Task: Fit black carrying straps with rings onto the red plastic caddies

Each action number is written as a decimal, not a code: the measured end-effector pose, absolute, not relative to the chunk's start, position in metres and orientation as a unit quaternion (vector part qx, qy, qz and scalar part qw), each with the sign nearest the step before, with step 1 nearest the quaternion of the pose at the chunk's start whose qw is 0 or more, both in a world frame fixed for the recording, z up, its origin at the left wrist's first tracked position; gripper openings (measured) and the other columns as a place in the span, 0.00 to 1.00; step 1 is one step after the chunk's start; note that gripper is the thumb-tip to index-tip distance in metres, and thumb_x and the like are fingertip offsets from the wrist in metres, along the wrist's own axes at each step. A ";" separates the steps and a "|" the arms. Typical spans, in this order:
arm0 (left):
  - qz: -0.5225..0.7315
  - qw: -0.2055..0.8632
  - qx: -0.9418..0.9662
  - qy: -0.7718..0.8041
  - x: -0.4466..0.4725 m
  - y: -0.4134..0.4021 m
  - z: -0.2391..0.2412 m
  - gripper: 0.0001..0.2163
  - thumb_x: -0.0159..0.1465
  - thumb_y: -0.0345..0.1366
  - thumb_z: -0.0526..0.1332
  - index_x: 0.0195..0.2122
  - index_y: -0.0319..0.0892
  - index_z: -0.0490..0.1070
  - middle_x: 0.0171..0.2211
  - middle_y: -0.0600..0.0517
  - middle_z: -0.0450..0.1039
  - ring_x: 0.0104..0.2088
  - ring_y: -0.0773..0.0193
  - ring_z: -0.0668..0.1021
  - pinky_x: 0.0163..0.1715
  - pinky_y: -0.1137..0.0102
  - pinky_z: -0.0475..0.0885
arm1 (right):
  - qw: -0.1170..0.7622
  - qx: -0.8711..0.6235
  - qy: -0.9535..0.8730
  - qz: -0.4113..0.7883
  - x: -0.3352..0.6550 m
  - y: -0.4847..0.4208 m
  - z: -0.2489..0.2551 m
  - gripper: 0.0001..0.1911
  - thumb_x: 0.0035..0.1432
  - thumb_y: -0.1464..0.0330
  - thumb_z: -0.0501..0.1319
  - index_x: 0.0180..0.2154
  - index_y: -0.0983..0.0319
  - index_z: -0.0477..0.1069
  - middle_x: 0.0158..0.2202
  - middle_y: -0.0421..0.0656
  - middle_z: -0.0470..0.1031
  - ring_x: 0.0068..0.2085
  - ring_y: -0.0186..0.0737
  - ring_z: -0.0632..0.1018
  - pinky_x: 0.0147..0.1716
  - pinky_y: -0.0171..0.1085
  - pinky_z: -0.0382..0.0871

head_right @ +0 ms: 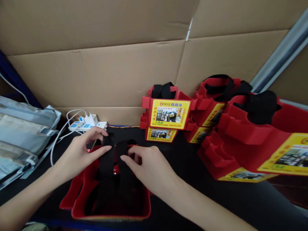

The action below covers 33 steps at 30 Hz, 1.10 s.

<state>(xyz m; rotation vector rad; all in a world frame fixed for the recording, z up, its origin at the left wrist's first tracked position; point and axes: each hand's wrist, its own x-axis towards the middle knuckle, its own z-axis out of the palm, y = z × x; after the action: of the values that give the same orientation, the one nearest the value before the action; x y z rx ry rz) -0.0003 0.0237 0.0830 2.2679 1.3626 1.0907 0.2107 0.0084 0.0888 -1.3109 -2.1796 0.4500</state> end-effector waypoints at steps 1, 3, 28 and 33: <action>0.393 0.140 0.781 0.465 0.001 0.024 0.080 0.09 0.56 0.38 0.60 0.38 0.45 0.66 0.32 0.53 0.72 0.35 0.62 0.74 0.34 0.68 0.68 | 0.296 -0.488 -0.805 0.161 0.212 0.011 0.089 0.14 0.56 0.60 0.55 0.25 0.62 0.70 0.16 0.37 0.65 0.18 0.29 0.62 0.18 0.30 0.55; 0.424 0.138 0.772 0.453 0.000 0.021 0.076 0.05 0.56 0.38 0.61 0.33 0.45 0.69 0.33 0.52 0.72 0.36 0.62 0.74 0.37 0.67 0.68 | 0.342 -0.487 -0.788 0.157 0.219 0.019 0.090 0.13 0.56 0.60 0.55 0.28 0.62 0.70 0.19 0.38 0.69 0.21 0.30 0.67 0.21 0.30 0.61; 0.337 -0.053 0.839 0.425 -0.010 -0.010 0.061 0.07 0.60 0.31 0.58 0.37 0.49 0.72 0.34 0.54 0.75 0.38 0.59 0.70 0.37 0.63 0.60 | 0.308 -0.439 -0.837 -0.107 0.226 0.015 0.090 0.11 0.56 0.61 0.55 0.32 0.62 0.69 0.29 0.43 0.75 0.24 0.36 0.75 0.21 0.33 0.63; 0.258 -0.035 0.887 0.381 -0.004 -0.011 0.058 0.10 0.62 0.28 0.53 0.40 0.44 0.72 0.30 0.52 0.74 0.32 0.62 0.70 0.36 0.64 0.62 | 0.146 -0.410 -0.881 -0.187 0.207 0.000 0.066 0.05 0.47 0.76 0.60 0.30 0.62 0.71 0.23 0.41 0.75 0.20 0.39 0.74 0.16 0.35 0.59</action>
<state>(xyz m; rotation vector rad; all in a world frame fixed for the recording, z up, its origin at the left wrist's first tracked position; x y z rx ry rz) -0.0037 -0.0108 0.0581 2.8497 1.2252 0.8297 0.2073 -0.0004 0.0657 -1.1813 -2.5352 -0.5381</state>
